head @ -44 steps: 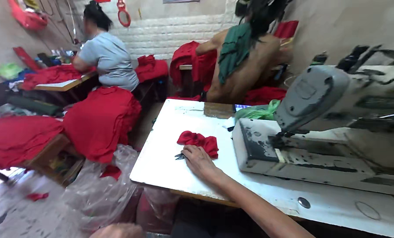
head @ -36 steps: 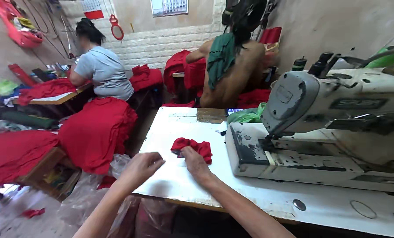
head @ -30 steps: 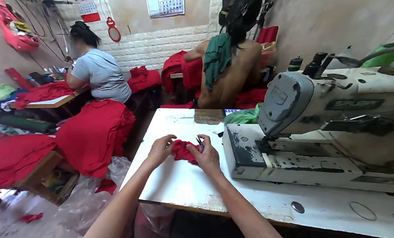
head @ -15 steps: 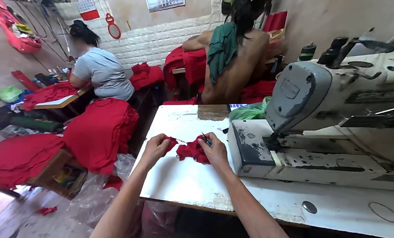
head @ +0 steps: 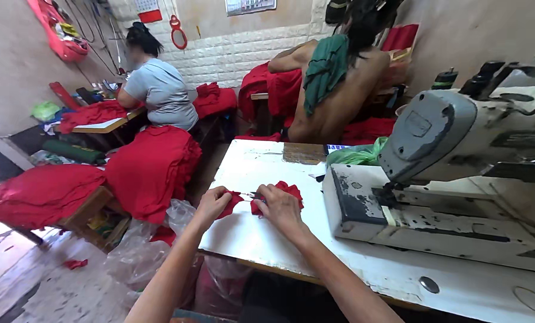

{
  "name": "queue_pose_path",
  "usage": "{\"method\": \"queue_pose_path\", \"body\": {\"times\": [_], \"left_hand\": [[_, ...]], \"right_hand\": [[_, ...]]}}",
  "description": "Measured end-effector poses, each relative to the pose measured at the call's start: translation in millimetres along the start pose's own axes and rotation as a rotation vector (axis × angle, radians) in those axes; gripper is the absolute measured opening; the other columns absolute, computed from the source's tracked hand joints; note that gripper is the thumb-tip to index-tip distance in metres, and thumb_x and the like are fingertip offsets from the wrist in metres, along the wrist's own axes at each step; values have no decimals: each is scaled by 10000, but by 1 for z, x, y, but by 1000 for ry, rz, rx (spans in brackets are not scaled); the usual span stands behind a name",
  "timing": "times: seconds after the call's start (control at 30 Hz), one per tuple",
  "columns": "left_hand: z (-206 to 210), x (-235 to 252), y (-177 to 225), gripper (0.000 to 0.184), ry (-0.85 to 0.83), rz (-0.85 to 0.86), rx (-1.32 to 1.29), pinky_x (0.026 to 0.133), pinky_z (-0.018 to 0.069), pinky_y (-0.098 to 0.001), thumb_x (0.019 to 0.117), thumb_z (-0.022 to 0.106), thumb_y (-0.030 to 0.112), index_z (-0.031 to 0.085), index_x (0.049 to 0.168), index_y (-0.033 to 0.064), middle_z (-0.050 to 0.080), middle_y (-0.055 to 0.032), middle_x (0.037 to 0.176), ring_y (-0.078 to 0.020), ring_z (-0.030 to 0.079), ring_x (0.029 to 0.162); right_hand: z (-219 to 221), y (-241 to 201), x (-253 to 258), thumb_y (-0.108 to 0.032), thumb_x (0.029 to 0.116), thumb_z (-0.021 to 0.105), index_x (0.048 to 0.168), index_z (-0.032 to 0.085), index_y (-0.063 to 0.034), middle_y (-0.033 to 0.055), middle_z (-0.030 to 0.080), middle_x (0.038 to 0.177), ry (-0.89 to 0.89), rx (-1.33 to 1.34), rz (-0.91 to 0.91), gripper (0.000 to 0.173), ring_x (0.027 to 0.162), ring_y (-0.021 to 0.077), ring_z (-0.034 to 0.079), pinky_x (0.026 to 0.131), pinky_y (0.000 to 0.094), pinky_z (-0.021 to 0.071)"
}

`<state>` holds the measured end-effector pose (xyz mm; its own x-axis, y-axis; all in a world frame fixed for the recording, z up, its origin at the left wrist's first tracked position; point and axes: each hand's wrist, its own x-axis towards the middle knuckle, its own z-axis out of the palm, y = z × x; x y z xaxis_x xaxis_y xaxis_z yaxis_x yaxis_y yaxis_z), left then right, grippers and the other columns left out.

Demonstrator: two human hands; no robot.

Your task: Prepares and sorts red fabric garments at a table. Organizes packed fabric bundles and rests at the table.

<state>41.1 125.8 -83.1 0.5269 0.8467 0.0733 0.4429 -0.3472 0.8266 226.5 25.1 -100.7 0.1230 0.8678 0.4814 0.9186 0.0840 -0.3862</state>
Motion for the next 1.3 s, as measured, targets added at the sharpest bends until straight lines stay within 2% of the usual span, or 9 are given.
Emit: {"method": "queue_pose_path", "body": {"times": [0.17, 0.4, 0.63, 0.73, 0.8, 0.87, 1.0, 1.13, 1.3], "left_hand": [[2, -1, 0, 250, 9, 5, -2, 758, 488, -349, 1041, 513, 196, 677, 974, 20, 618, -49, 830, -114, 583, 776], [0, 2, -3, 238, 25, 29, -20, 742, 476, -332, 1041, 523, 184, 684, 960, 30, 607, -34, 806, -103, 569, 755], [3, -6, 3, 195, 80, 29, -329, 762, 519, -272, 1043, 506, 111, 669, 987, 21, 637, -2, 837, -54, 608, 779], [7, -6, 0, 200, 46, 49, -551, 787, 566, -288, 1057, 483, 114, 656, 1080, 17, 681, -10, 897, -75, 658, 815], [13, -4, 0, 200, 13, 52, -595, 776, 575, -284, 1062, 483, 122, 648, 1106, 18, 688, -6, 907, -79, 667, 812], [21, -2, 2, 195, -4, 59, -603, 771, 571, -274, 1058, 498, 112, 657, 1112, 13, 693, -1, 912, -70, 665, 812], [35, 5, 8, 189, -51, 75, -576, 770, 570, -269, 1055, 517, 116, 666, 1097, 8, 695, 4, 907, -60, 665, 810], [39, 11, 25, 221, -61, 51, -529, 787, 585, -298, 1067, 537, 206, 641, 1111, 15, 686, -21, 937, -84, 675, 844], [39, 21, 28, 174, 67, 198, -485, 816, 554, -263, 1043, 546, 109, 681, 1022, 1, 689, 7, 884, -50, 654, 835]], "right_hand": [[16, 3, 12, -142, 1004, 595, 1034, 720, 18, 226, 716, 974, -37, -77, -42, 205, 905, 408, 712, 764, 560, 545], [-8, -11, 13, -180, 1011, 588, 1211, 663, 7, 238, 682, 1147, -344, -68, 90, 284, 1070, 408, 667, 887, 578, 496], [5, 8, 28, -295, 1042, 566, 1281, 631, 6, 228, 687, 1134, -341, 163, 198, 390, 1070, 390, 665, 937, 584, 487], [9, 27, 36, -381, 936, 731, 1267, 604, 4, 127, 636, 898, -191, 641, 309, 522, 778, 222, 581, 761, 440, 508], [18, 34, 37, -322, 976, 682, 1119, 658, -22, -14, 572, 772, -91, 917, 310, 333, 605, 40, 466, 578, 240, 417], [23, 36, 34, -226, 1024, 610, 1058, 662, -10, -58, 595, 783, -70, 1109, 259, 225, 555, -41, 427, 515, 147, 359], [27, 38, 30, -86, 954, 667, 956, 678, 10, -50, 566, 717, -7, 1087, 215, 97, 573, -23, 443, 549, 163, 377], [21, 42, 31, -123, 946, 675, 961, 696, -10, -34, 600, 754, 74, 1008, 150, 116, 643, -6, 502, 617, 184, 425], [15, 41, 28, -121, 945, 659, 978, 697, -11, -39, 612, 767, 117, 980, 80, 122, 641, -16, 507, 617, 172, 434]]}}
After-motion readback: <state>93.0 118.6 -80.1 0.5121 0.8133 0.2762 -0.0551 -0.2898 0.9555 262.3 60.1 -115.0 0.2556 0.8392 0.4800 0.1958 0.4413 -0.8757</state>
